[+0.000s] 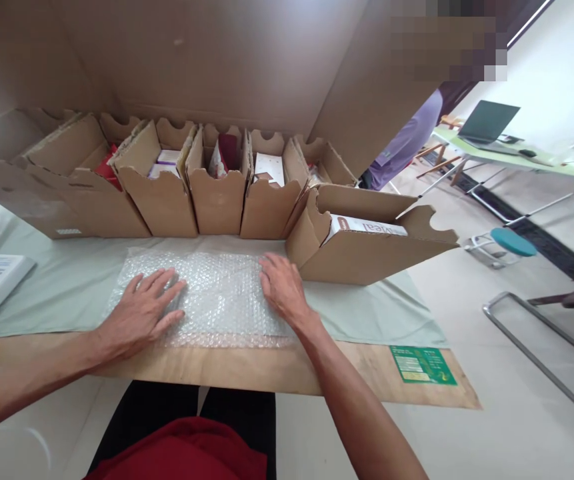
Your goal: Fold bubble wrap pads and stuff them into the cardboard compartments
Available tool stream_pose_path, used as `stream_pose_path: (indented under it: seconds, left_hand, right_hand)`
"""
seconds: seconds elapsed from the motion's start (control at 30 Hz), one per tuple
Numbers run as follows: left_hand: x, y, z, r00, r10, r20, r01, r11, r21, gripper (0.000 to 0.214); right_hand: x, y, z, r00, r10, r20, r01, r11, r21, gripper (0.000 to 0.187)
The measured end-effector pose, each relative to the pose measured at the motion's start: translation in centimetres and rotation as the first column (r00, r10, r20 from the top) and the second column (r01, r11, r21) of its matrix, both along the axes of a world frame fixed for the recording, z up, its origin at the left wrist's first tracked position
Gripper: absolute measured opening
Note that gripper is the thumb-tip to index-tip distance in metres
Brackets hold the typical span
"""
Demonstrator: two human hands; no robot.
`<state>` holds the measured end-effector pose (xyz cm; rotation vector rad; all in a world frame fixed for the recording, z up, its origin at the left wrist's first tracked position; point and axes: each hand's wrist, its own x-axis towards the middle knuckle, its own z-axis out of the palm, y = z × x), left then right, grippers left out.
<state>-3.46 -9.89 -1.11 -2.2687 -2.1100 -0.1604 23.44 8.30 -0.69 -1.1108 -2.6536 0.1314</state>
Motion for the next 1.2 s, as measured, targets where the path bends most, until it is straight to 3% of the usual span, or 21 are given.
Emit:
stream_pose_path:
  seconds: [0.1, 0.2, 0.4, 0.53, 0.67, 0.73, 0.83, 0.9, 1.0, 1.13, 1.2]
  left_hand:
    - [-1.1, 0.5, -0.2, 0.998, 0.057, 0.015, -0.057, 0.998, -0.007, 0.055]
    - [-1.4, 0.5, -0.6, 0.996, 0.075, 0.044, -0.073, 0.997, -0.036, 0.056]
    - [-2.5, 1.4, -0.7, 0.995, 0.102, 0.024, -0.101, 0.994, -0.043, 0.056]
    - [-3.8, 2.3, -0.3, 0.989, 0.147, -0.005, -0.147, 0.988, -0.043, 0.055]
    - [-2.8, 2.8, 0.1, 0.988, 0.151, 0.014, -0.152, 0.984, 0.092, 0.056]
    - [-1.0, 3.7, 0.2, 0.995, 0.081, 0.059, -0.088, 0.990, 0.114, 0.057]
    - [1.4, 5.3, -0.4, 0.992, -0.077, 0.102, 0.073, 0.996, 0.042, 0.063]
    - [1.6, 5.8, -1.1, 0.988, -0.123, 0.092, 0.126, 0.992, -0.029, 0.066]
    - [-1.2, 4.4, -1.9, 0.998, -0.052, 0.046, 0.056, 0.994, -0.099, 0.070]
    - [-6.6, -0.4, -1.9, 0.989, 0.146, -0.010, -0.146, 0.984, -0.102, 0.076]
    - [-8.0, -2.6, -1.5, 0.980, 0.197, -0.027, -0.198, 0.978, -0.072, 0.075]
  right_hand:
    - [-0.9, 1.5, 0.3, 0.993, -0.048, 0.111, 0.043, 0.998, 0.048, 0.046]
    - [-2.3, 2.3, 0.9, 0.987, -0.051, 0.154, 0.044, 0.998, 0.054, 0.029]
    - [-3.9, 3.3, 2.7, 0.991, -0.100, 0.093, 0.086, 0.985, 0.150, 0.025]
    - [-3.5, 3.7, 2.4, 0.996, -0.080, 0.030, 0.073, 0.981, 0.178, 0.032]
    - [-4.1, 1.3, 1.6, 0.996, -0.023, -0.091, 0.034, 0.991, 0.129, 0.041]
    - [-5.7, -0.6, 1.1, 0.996, 0.033, -0.087, -0.026, 0.997, 0.075, 0.044]
    - [-8.6, -2.7, 0.3, 0.993, 0.114, -0.014, -0.114, 0.992, -0.047, 0.051]
    - [-9.3, -3.2, -0.3, 0.991, 0.124, 0.042, -0.119, 0.987, -0.108, 0.052]
    - [-6.9, -3.4, -1.4, 0.991, 0.098, 0.096, -0.087, 0.989, -0.118, 0.054]
    - [1.7, -4.9, -2.8, 0.998, 0.006, 0.065, -0.004, 0.999, -0.042, 0.052]
    - [6.1, -6.3, -3.1, 0.998, -0.061, 0.022, 0.061, 0.998, -0.008, 0.051]
